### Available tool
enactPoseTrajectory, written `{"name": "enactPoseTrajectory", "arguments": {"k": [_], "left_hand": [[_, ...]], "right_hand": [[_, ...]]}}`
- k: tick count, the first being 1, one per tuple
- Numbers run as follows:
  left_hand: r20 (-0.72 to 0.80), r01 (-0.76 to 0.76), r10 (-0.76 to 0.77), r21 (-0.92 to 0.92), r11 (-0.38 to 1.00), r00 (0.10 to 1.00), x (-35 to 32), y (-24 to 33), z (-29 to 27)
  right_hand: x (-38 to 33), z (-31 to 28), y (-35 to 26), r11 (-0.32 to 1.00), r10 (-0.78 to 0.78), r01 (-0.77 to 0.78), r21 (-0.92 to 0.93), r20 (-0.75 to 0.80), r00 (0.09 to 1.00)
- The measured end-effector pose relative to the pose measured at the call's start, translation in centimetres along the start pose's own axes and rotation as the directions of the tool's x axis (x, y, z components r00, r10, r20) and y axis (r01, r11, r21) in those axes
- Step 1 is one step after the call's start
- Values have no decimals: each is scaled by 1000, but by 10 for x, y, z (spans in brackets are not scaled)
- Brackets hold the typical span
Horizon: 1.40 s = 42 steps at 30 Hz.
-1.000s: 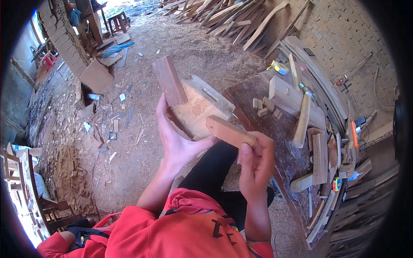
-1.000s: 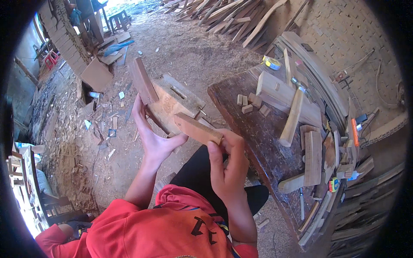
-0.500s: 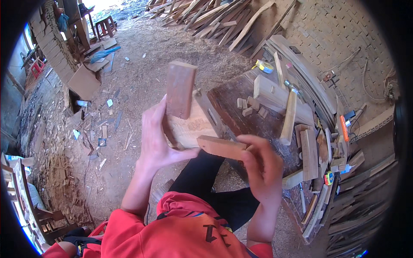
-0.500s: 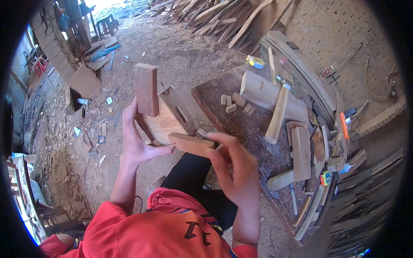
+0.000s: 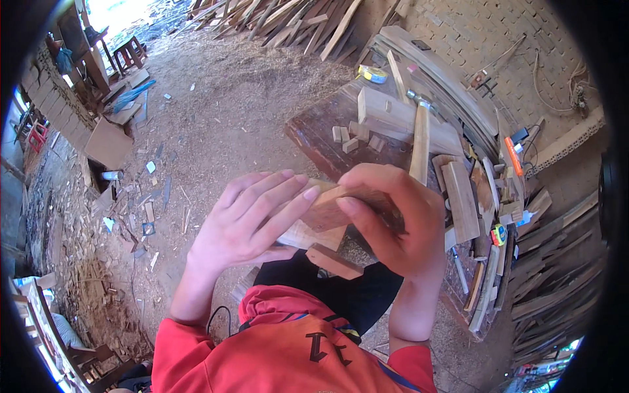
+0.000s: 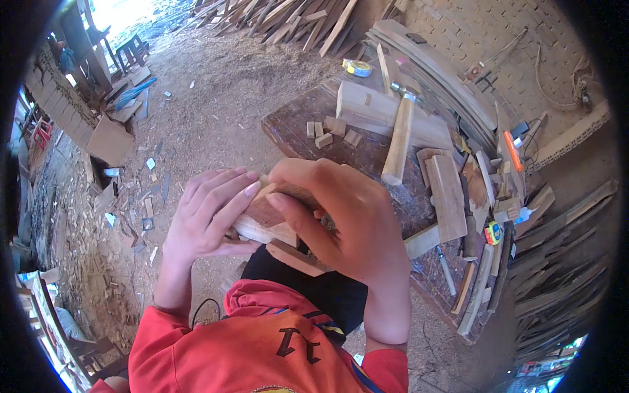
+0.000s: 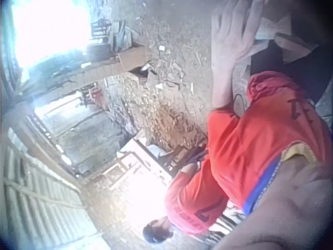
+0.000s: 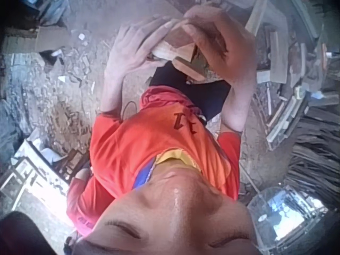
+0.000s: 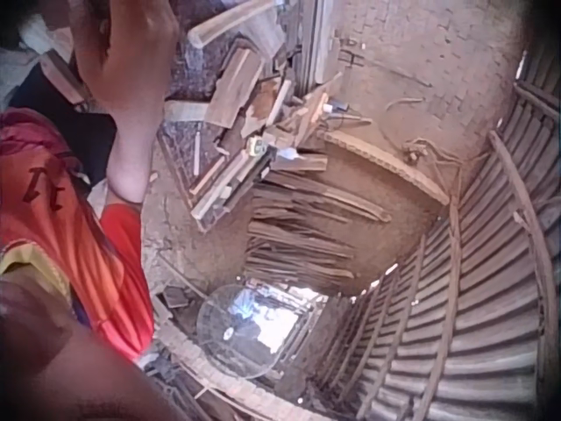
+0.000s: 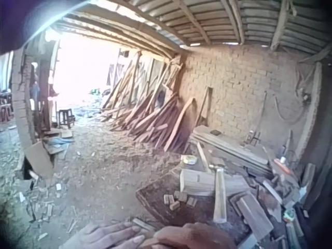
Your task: Assembling wooden pieces by applying glue and hammering them together.
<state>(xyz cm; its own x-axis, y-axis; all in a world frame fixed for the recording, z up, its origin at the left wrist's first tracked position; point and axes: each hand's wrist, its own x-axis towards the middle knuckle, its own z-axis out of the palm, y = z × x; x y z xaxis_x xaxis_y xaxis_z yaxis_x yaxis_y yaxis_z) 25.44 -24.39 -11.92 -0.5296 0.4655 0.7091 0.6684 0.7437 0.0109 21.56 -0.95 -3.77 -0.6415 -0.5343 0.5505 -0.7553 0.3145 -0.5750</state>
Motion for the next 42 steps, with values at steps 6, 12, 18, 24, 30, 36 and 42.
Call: {"name": "enactPoseTrajectory", "arguments": {"k": [6,12,18,24,30,36,42], "left_hand": [[-34,80,-83,-66,995,996,-1,3,5],[-98,118,-130,-117,986,987,0,1,7],[-57,214,-226,-159,964,973,-3,1,14],[-133,392,-449,-317,864,883,-13,-6,22],[-235,425,-508,-325,845,829,-10,-4,26],[-216,417,-490,-309,855,844,-16,-2,25],[-186,396,-480,-355,847,858,-17,-3,30]], "right_hand": [[-1,5,11,973,-183,159,-165,-140,973],[-6,12,18,973,-188,147,-178,-237,953],[-14,15,26,993,-88,66,-97,-240,967],[-36,8,25,986,117,-99,131,-138,984],[-59,20,15,999,1,-6,-37,-150,989],[-46,17,6,998,-8,2,-55,-103,995],[-47,14,4,1000,20,-22,-13,-131,991]]}}
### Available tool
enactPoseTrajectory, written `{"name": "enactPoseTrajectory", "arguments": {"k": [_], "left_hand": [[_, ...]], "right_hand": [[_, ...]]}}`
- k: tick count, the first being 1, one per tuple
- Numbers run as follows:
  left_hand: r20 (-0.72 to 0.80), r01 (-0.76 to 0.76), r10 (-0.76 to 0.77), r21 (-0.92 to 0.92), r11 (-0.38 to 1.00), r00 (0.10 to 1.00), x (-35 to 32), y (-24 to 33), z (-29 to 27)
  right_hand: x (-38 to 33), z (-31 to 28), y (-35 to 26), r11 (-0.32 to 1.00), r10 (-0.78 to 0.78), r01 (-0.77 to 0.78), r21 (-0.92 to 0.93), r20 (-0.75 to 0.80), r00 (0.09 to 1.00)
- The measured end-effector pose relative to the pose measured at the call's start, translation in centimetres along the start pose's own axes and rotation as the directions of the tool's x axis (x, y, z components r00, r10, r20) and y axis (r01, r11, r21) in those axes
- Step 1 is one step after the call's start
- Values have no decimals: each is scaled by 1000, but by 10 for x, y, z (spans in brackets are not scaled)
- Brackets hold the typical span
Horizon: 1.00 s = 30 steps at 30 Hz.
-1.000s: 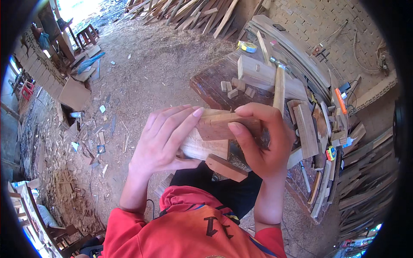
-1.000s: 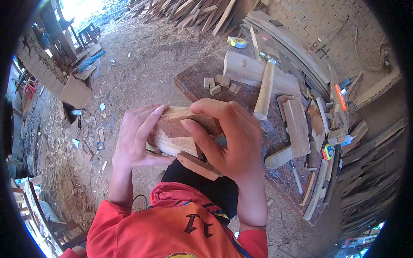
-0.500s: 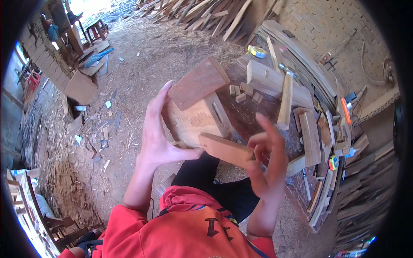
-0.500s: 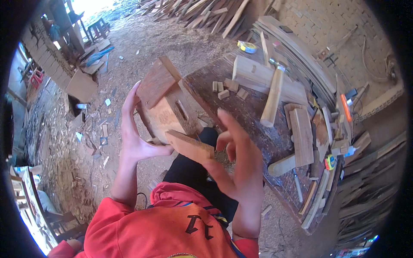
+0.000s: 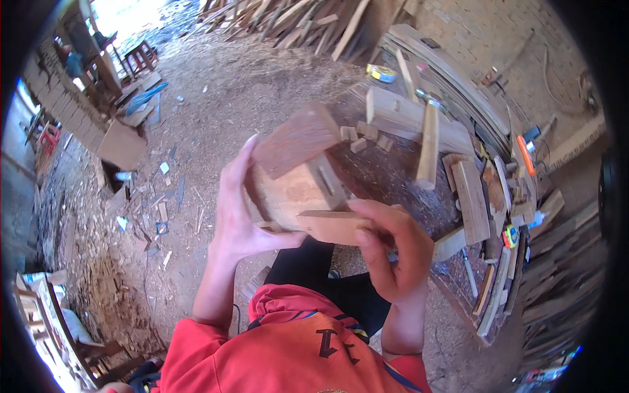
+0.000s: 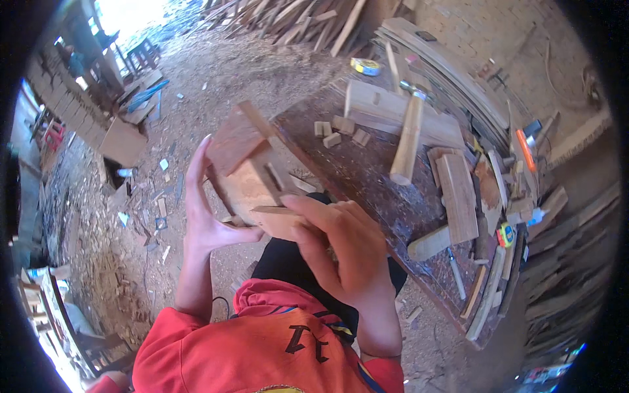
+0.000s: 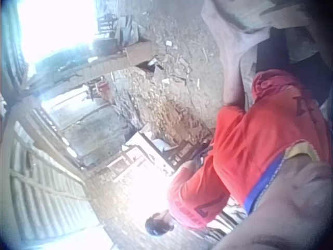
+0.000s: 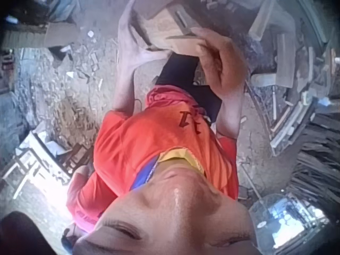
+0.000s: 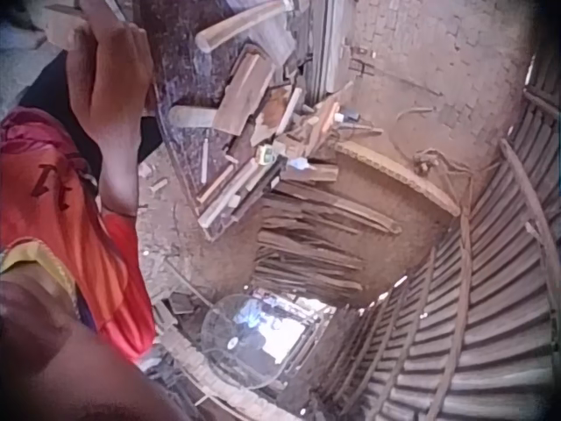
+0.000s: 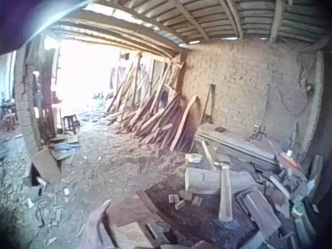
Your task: Assembling wooden pieces by applying glue and hammering them together.
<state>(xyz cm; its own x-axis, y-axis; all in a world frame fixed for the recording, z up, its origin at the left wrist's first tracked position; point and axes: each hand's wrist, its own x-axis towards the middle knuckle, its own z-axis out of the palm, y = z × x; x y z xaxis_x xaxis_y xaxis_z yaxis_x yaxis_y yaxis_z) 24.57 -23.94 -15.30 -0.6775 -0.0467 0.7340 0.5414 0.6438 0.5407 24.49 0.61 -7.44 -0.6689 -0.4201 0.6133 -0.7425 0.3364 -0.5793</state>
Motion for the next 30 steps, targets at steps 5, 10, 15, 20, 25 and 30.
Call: {"name": "enactPoseTrajectory", "arguments": {"k": [5,10,15,20,25,30], "left_hand": [[-91,145,-153,-86,986,984,-15,-12,7],[-166,217,-273,-291,932,948,-19,-18,13],[-67,285,-462,-706,648,884,-40,-20,19],[330,250,-366,-936,-249,870,-17,-12,46],[409,226,-229,-800,-556,883,9,5,75],[507,291,-11,-512,-808,862,22,11,84]], "right_hand": [[-4,-5,3,1000,-1,-1,29,57,998],[-27,-17,15,997,46,-51,56,97,994],[-40,-10,22,991,106,-113,75,91,990],[-50,-17,20,990,130,-131,51,15,991],[-54,-8,25,991,123,-123,57,1,992],[-52,0,24,975,189,-183,124,-34,981]]}}
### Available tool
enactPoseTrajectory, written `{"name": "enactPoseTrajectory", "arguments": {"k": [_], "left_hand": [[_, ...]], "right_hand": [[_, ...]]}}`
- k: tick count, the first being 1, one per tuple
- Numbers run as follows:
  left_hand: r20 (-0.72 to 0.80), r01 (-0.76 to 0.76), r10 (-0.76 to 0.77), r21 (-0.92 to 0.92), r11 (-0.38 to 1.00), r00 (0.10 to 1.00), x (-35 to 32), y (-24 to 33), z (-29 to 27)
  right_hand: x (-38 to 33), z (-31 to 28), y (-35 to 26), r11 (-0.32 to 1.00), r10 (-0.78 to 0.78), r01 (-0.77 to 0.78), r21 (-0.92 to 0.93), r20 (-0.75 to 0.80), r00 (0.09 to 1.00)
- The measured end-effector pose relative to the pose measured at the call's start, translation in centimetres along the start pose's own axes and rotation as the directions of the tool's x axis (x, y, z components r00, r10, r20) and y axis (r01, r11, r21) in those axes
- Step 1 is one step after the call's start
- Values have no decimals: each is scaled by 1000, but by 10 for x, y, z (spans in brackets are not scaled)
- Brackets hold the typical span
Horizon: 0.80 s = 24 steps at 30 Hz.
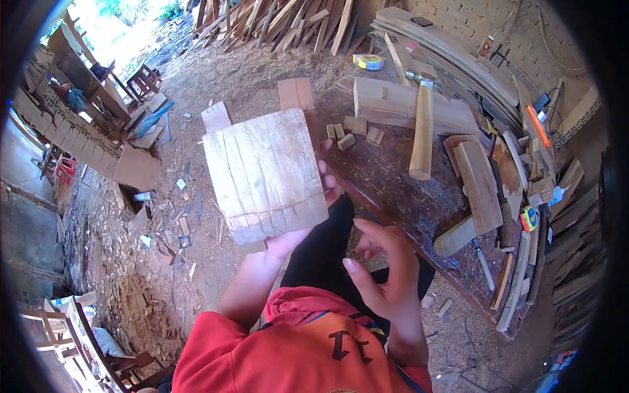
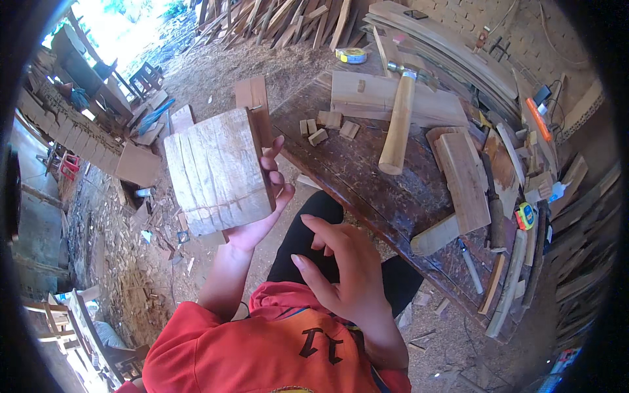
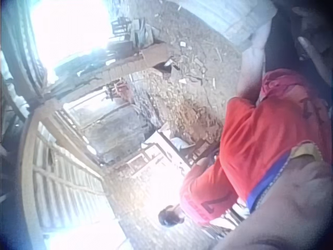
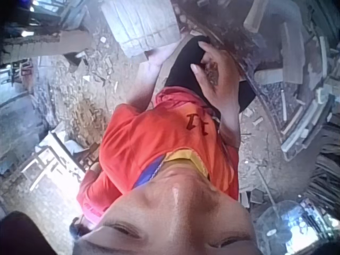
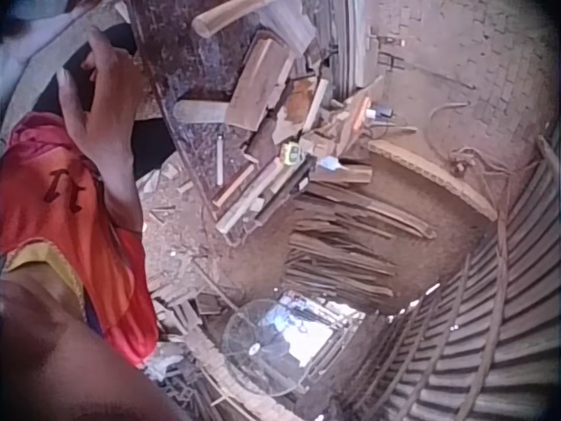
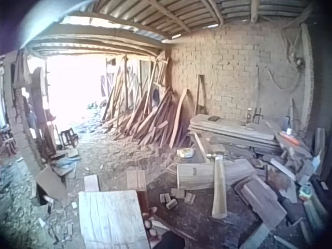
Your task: Assembling wooden pieces by applying glue and hammering them together.
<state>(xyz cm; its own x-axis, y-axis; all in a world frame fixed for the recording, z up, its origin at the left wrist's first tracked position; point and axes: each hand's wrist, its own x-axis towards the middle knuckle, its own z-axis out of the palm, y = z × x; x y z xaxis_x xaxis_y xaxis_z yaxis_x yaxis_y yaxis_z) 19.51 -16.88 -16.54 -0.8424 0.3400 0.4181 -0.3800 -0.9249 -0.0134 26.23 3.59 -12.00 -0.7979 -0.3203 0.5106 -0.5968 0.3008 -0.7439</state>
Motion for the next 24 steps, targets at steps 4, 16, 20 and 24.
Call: {"name": "enactPoseTrajectory", "arguments": {"k": [4,16,20,24], "left_hand": [[20,13,-12,-38,999,1000,2,-3,-2],[-91,-176,182,71,982,979,-17,-1,5],[-61,-131,152,273,953,986,-18,15,-7],[13,-94,98,425,900,995,-9,-3,13]], "right_hand": [[1,2,4,999,-22,23,-39,14,1000],[-4,33,-4,994,-75,74,-81,-5,997],[-11,49,3,993,-65,56,-100,-93,994],[-8,64,11,979,-189,151,-141,-322,928]]}}
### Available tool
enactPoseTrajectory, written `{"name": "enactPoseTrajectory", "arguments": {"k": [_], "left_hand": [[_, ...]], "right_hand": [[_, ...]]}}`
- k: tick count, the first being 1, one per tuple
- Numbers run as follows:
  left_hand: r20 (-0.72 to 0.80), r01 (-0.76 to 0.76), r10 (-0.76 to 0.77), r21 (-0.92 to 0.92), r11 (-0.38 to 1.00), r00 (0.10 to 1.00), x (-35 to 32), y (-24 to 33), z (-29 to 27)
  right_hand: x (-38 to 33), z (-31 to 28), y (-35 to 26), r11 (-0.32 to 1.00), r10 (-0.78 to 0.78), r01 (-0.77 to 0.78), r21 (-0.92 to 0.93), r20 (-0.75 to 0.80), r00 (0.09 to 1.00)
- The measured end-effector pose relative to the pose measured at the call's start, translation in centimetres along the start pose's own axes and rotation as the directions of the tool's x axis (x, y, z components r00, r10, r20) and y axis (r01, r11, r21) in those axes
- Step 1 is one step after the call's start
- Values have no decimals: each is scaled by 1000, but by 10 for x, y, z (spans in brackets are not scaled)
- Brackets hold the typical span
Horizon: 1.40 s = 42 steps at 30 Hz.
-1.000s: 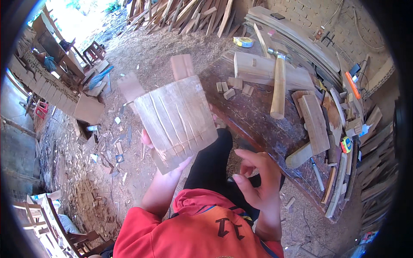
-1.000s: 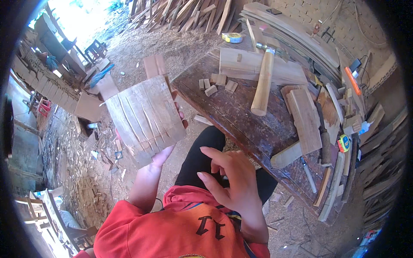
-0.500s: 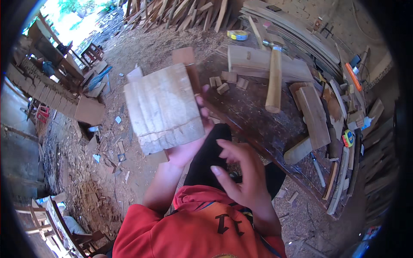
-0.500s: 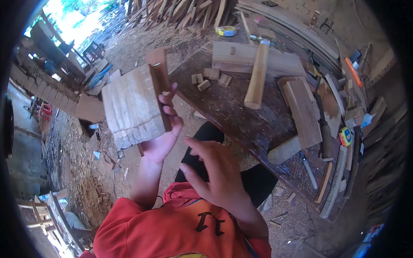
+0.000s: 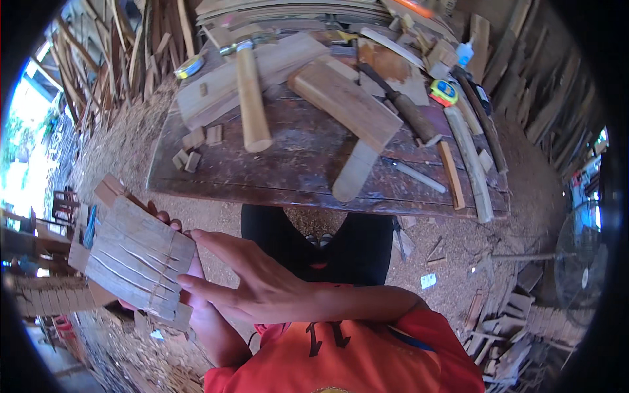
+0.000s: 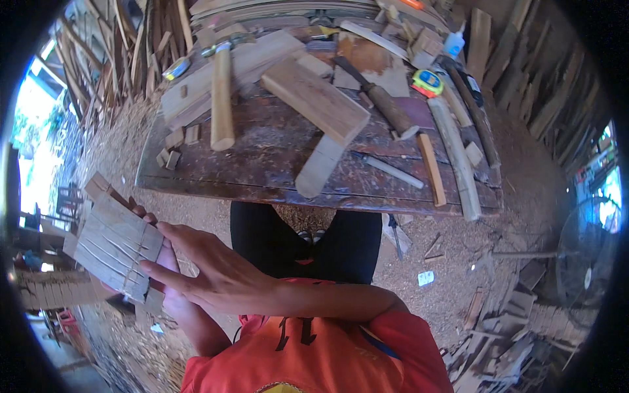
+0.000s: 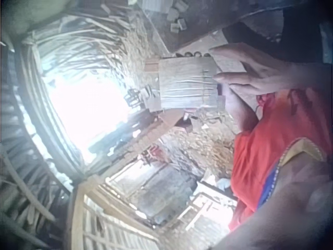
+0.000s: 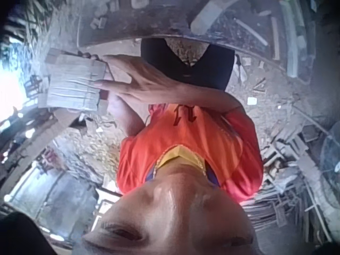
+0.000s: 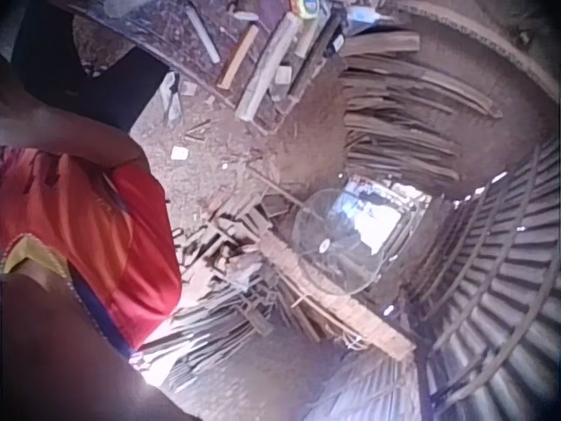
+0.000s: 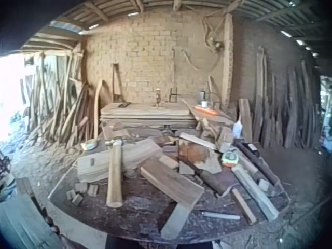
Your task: Assembling wooden pieces by applying glue and hammering them together.
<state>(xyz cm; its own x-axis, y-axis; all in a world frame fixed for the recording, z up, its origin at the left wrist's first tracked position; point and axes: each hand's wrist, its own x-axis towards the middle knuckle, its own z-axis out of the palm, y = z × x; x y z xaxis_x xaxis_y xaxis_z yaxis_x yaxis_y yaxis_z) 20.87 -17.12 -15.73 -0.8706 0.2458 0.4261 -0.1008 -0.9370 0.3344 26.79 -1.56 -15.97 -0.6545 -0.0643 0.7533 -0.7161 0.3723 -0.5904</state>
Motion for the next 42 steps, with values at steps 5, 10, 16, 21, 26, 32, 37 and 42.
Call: {"name": "enactPoseTrajectory", "arguments": {"k": [5,10,16,21,26,32,37,42], "left_hand": [[64,-36,41,-81,996,997,-19,-25,9],[-208,5,48,243,970,977,-30,-49,31],[-471,153,181,587,795,863,-35,-63,64],[-264,168,49,736,655,963,-5,-66,73],[-255,199,-29,672,713,967,8,-84,70],[-231,302,-213,488,819,949,4,-76,50],[-427,314,-90,489,814,900,-14,-69,28],[-476,-8,148,283,959,867,-27,-49,11]], "right_hand": [[2,-22,7,985,-111,114,-129,35,993],[2,-26,13,982,-74,72,-176,-8,997],[3,-41,26,999,-17,14,-28,-110,994],[2,-61,31,946,317,-322,38,104,943],[1,-80,27,470,651,-570,674,171,740],[10,-70,20,79,607,-302,950,195,770],[14,-55,17,183,583,-469,864,289,759],[26,-38,11,671,421,-588,452,421,804]]}}
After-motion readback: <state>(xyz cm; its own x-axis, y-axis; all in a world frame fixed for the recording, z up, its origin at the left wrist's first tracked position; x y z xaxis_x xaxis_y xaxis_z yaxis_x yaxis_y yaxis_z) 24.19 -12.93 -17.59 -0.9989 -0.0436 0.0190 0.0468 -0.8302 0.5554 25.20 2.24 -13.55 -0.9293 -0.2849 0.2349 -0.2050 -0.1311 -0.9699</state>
